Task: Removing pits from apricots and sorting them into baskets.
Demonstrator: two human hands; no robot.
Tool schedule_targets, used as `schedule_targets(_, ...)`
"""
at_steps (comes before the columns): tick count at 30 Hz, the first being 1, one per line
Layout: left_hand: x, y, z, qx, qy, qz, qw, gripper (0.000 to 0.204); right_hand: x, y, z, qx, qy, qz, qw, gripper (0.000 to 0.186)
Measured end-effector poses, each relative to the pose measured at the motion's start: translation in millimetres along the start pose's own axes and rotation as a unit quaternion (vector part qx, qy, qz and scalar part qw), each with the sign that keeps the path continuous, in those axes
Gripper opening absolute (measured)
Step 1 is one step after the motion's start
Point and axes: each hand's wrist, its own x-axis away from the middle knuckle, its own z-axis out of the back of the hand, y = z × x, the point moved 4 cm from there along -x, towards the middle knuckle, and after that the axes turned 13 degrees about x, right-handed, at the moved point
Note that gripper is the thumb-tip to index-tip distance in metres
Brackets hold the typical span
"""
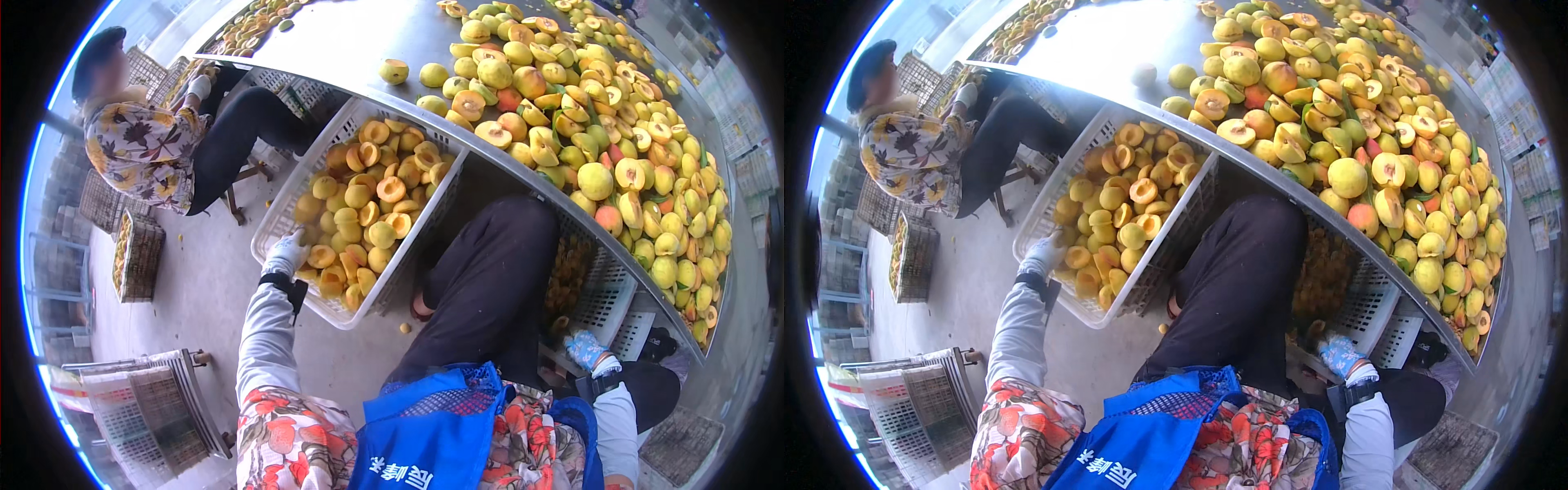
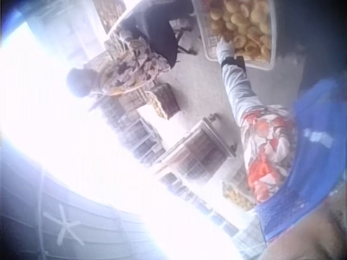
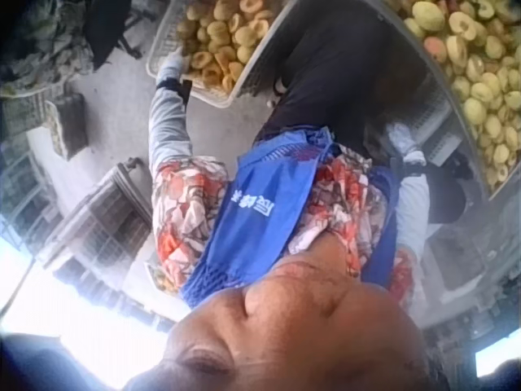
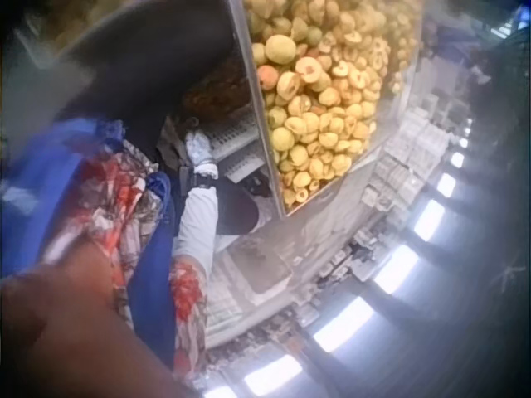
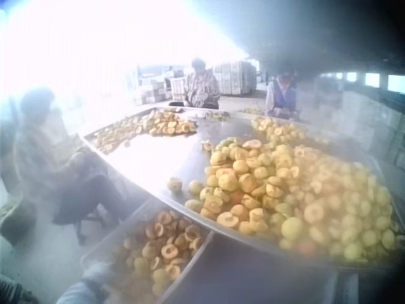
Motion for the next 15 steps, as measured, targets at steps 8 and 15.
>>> schedule_targets(8,21,142,12,0.102,0.158,-0.267,0.945,0.026,-6,9,-25,0.131,-0.048,0.129,0.982,0.020)
schedule_targets(15,-35,226,-31,0.147,0.166,-0.268,0.937,0.057,10,-10,-25,0.079,0.027,0.189,0.978,0.019)
